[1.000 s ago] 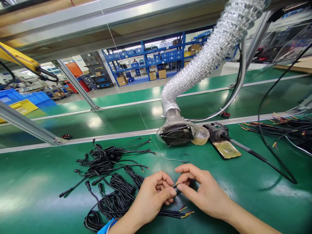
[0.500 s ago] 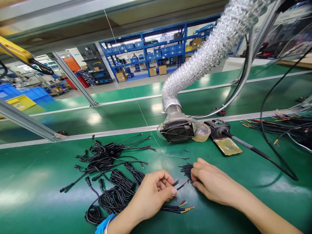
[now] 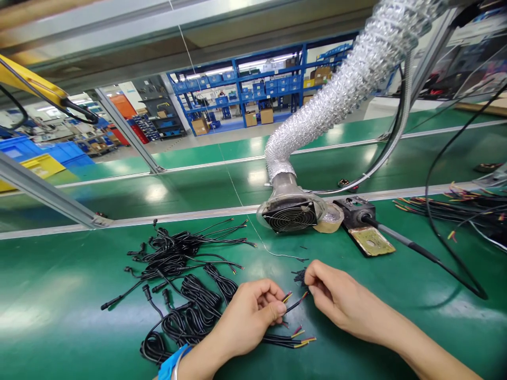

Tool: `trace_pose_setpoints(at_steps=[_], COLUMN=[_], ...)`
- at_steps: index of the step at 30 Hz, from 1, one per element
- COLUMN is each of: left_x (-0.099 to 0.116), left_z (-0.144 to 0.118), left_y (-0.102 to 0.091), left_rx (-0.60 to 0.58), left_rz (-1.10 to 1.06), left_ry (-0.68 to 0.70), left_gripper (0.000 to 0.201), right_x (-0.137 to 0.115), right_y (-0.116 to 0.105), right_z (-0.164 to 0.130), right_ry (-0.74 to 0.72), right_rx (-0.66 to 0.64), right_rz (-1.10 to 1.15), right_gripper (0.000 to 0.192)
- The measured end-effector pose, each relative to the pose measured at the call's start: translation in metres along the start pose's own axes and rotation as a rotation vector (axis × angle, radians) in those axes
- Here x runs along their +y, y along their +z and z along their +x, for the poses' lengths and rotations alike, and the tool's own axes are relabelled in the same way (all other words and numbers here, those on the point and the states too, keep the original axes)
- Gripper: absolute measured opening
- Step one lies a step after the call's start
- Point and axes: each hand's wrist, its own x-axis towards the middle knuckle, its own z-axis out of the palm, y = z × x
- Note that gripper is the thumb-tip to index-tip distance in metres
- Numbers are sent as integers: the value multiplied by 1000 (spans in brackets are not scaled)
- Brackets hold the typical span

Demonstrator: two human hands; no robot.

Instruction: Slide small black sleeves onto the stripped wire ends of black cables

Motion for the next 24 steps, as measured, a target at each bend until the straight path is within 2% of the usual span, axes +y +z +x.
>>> trace_pose_setpoints(at_steps=[3, 5, 9, 24], left_x=[0, 0, 1, 2], left_z=[0, 0, 0, 0], left_y=[0, -1, -1, -1], left_rx=[4, 11, 22, 28], left_rz=[-4, 3, 8, 35], left_ry=[3, 8, 17, 19], left_gripper=[21, 21, 20, 17], right_x=[-6, -7, -8, -11], right_y=[6, 13, 23, 25], right_z=[4, 6, 9, 10], right_ry=[23, 101, 224, 214], right_rx=[69, 105, 74, 112], right_rz=[262, 457, 775, 765], right_gripper=[19, 15, 22, 18])
